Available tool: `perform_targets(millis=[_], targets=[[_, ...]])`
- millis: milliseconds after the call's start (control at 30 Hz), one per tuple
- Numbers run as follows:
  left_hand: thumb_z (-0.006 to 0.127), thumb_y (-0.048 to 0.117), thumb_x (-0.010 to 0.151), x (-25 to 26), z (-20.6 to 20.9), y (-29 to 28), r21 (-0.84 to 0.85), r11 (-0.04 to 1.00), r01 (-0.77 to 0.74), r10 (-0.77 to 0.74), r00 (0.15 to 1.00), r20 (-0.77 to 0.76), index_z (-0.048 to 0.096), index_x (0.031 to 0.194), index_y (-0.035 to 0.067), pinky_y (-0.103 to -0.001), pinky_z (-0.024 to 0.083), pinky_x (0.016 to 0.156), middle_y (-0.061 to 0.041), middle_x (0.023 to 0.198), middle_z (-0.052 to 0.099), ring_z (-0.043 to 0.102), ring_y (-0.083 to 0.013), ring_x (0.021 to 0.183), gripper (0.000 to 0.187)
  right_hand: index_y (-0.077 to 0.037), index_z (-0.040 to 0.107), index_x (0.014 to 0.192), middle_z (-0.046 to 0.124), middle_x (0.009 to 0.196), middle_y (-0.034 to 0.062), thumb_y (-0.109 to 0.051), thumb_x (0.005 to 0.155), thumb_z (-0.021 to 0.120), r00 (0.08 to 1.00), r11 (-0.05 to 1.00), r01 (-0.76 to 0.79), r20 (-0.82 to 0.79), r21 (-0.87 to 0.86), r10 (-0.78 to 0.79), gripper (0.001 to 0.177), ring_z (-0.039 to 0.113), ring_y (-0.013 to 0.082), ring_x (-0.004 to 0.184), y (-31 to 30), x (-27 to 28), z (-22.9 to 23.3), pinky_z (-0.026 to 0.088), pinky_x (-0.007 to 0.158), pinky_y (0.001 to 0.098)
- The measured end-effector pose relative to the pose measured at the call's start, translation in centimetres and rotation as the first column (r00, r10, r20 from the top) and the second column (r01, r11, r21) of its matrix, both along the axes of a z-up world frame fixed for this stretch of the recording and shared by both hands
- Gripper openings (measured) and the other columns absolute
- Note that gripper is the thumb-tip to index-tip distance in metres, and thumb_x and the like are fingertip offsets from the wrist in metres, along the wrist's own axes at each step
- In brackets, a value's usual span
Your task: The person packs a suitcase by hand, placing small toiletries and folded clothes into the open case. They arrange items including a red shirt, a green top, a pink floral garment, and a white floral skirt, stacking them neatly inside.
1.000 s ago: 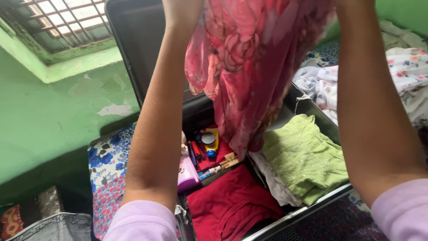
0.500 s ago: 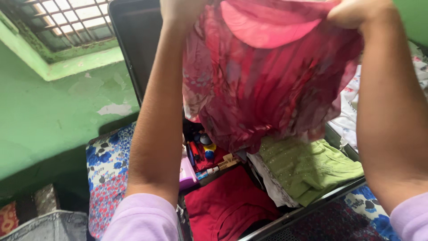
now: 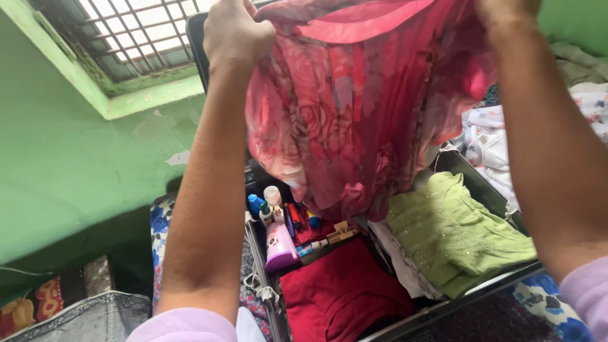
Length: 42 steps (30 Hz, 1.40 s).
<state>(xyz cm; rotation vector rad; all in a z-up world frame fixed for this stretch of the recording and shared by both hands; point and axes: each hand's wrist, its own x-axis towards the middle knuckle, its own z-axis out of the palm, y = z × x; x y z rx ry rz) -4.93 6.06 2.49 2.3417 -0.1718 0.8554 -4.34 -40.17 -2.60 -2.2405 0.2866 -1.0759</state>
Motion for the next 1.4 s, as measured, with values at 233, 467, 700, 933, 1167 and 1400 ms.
perform_targets(millis=[233,467,700,933,1167,1400], targets=[[0.060,0.022,0.089,3.2,-0.4,-1.5,-0.241,0.902,0.357,-0.377,0.925,-0.041,0.068,0.092,0.001,-0.051,0.050,0.071,-0.026,0.087,0.070,0.069,-0.0487,0.088,0.023,0.002,0.068,0.104,0.072,0.094,0.0187,-0.012,0.084,0.070,1.000,1.000,0.015,-0.022,-0.007,-0.015,0.024,0.068,0.0322,0.083,0.6,-0.5,0.6,0.054,0.072,0.0445],[0.066,0.019,0.092,1.8,3.4,-1.5,-0.403,0.635,0.659,-0.694,0.716,0.078,0.072,0.092,-0.006,-0.034,0.060,0.052,-0.011,0.074,0.074,0.079,-0.0169,0.061,0.025,0.003,0.067,0.102,0.071,0.093,0.0215,-0.009,0.085,0.067,0.995,0.999,0.033,0.097,-0.004,-0.033,0.021,0.068,0.0352,0.084,-1.5,0.3,3.7,0.054,0.072,0.0467],[0.071,0.020,0.083,0.6,6.1,3.0,-0.240,0.713,0.659,-0.701,0.677,-0.224,0.077,0.097,0.005,-0.028,0.054,0.058,0.002,0.080,0.073,0.066,-0.0075,0.069,0.021,0.004,0.066,0.100,0.071,0.093,0.0242,-0.007,0.085,0.064,0.964,0.995,0.098,0.251,-0.012,-0.092,0.018,0.068,0.0382,0.084,-4.0,4.5,3.1,0.054,0.072,0.0489],[0.068,0.023,0.088,8.6,-3.5,4.1,-0.092,0.974,0.205,-0.223,0.823,-0.522,0.076,0.099,-0.003,-0.034,0.045,0.061,-0.007,0.083,0.066,0.057,-0.0161,0.071,0.029,0.003,0.063,0.108,0.070,0.106,0.0252,-0.011,0.092,0.048,0.991,0.944,-0.073,-0.087,0.322,0.106,0.026,0.071,0.0310,0.098,3.0,7.7,-3.9,0.056,0.083,0.0474],[0.050,0.012,0.107,11.7,-4.5,-0.4,-0.679,0.282,0.678,-0.598,0.677,0.429,0.056,0.148,0.004,-0.025,0.056,0.098,-0.005,0.129,0.071,0.068,-0.0128,0.113,0.043,-0.002,0.055,0.140,0.067,0.126,0.0172,-0.023,0.117,0.033,0.197,-0.358,-0.817,0.803,0.451,0.563,0.038,0.068,0.0293,0.109,9.7,10.0,-5.4,0.062,0.090,0.0420],[0.053,0.023,0.113,9.9,-1.2,1.8,-0.204,0.647,0.735,-0.485,0.603,0.633,0.064,0.117,0.002,-0.033,0.050,0.096,-0.005,0.105,0.066,0.060,-0.0141,0.102,0.024,-0.005,0.053,0.131,0.064,0.130,0.0134,-0.032,0.112,0.038,0.149,0.046,-0.984,0.647,0.173,0.748,0.036,0.069,0.0279,0.113,4.4,7.2,-0.2,0.063,0.091,0.0430]])
